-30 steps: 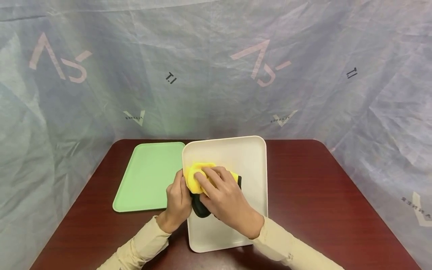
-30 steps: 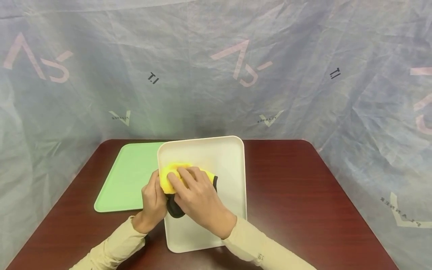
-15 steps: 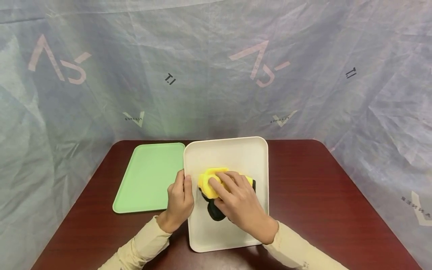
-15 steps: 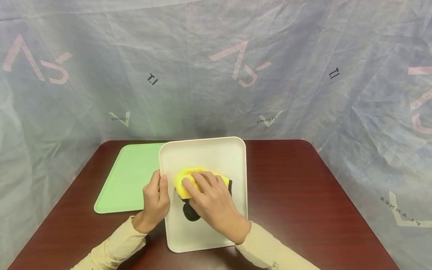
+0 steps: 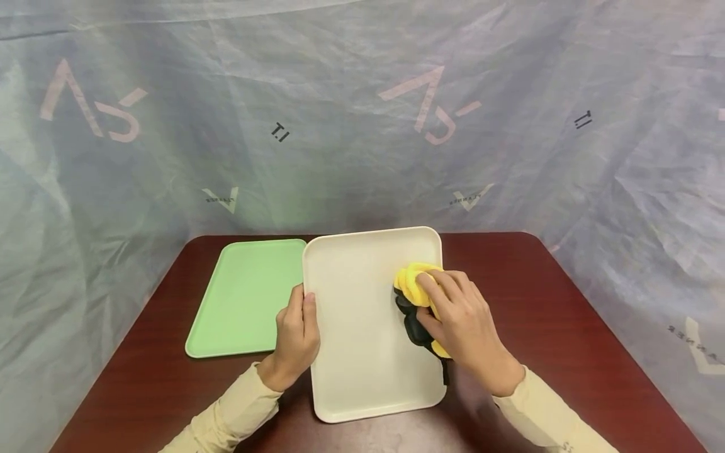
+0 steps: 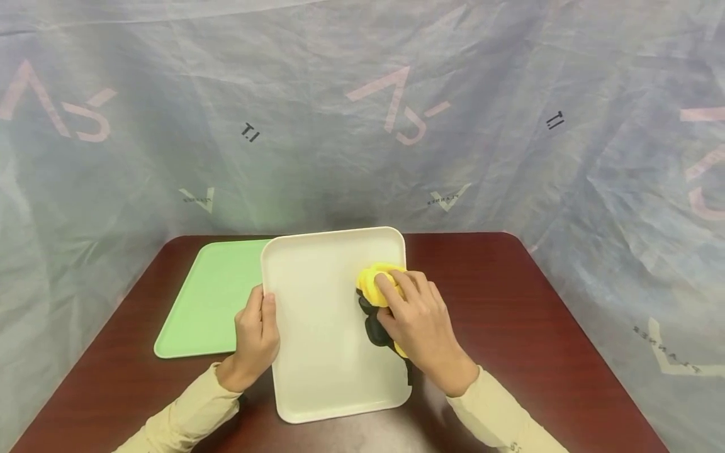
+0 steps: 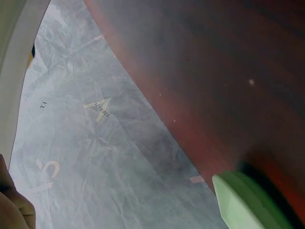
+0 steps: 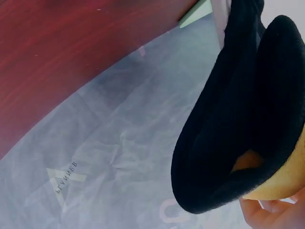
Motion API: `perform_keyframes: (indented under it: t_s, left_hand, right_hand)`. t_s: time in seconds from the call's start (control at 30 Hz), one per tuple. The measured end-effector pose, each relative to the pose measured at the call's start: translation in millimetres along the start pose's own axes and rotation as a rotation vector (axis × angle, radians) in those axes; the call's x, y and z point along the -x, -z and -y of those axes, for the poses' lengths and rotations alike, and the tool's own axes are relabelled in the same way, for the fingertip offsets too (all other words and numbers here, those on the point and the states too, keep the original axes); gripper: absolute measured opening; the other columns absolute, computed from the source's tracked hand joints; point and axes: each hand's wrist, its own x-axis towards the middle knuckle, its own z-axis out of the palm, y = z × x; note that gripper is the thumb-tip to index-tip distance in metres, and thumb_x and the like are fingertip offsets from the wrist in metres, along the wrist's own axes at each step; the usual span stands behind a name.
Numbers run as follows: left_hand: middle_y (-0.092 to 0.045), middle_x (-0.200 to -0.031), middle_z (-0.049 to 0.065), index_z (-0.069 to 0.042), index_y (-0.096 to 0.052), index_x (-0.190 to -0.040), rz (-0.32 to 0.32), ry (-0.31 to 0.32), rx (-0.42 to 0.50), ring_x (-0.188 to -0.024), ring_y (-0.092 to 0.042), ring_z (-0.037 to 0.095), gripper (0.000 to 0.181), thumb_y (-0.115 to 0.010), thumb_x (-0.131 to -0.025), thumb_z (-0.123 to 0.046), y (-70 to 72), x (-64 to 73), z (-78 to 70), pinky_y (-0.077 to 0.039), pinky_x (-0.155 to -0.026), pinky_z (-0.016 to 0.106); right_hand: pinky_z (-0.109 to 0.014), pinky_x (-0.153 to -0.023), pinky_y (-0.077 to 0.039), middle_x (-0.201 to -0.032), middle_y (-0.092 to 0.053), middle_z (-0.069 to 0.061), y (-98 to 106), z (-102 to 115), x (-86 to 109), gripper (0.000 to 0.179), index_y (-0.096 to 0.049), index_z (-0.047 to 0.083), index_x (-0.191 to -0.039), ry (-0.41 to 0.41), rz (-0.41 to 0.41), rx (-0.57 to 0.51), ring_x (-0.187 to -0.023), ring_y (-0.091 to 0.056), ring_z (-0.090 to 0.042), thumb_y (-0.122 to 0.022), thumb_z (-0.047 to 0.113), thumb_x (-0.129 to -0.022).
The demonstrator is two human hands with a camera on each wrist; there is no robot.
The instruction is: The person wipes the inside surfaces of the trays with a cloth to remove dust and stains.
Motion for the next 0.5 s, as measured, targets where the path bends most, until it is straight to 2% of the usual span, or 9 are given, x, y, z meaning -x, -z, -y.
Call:
perform_keyframes:
  t_s: [0.13, 0.3, 0.5]
  left_hand:
    - [-0.060, -0.077, 0.014, 0.009, -0.057, -0.112, -0.003, -0.009, 0.000, -0.058, -0.063, 0.019, 0.017, -0.045, -0.103, 0.001, 1.2, -0.3, 0.9, -0.050, -0.047, 0.025]
    - [-0.062, -0.080, 0.015, 0.009, -0.057, -0.113, 0.004, -0.009, 0.012, -0.058, -0.065, 0.020, 0.018, -0.043, -0.103, 0.002, 1.2, 1.5, 0.8, -0.051, -0.048, 0.025]
    - [-0.062, -0.079, 0.015, 0.009, -0.057, -0.112, -0.004, -0.014, 0.012, -0.058, -0.065, 0.021, 0.017, -0.044, -0.103, 0.002, 1.0, 1.3, 0.2, -0.051, -0.047, 0.026]
  right_hand:
    - [-0.047, -0.068, -0.049, -0.114, -0.064, -0.013, 1, -2, 2.6, 0.048, -0.063, 0.004, -0.121, 0.007, 0.004, 0.008, -0.100, -0.058, -0.035, -0.069, 0.001, -0.073]
    - [-0.048, -0.072, -0.049, -0.116, -0.064, -0.014, 0, 1, 7.7, 0.050, -0.063, 0.004, -0.120, -0.001, 0.004, -0.006, -0.101, -0.057, -0.036, -0.072, 0.000, -0.071]
    - [-0.047, -0.074, -0.050, -0.113, -0.064, -0.015, -2, 5, 17.3, 0.045, -0.064, 0.003, -0.117, 0.016, -0.003, -0.014, -0.094, -0.056, -0.035, -0.063, 0.000, -0.072]
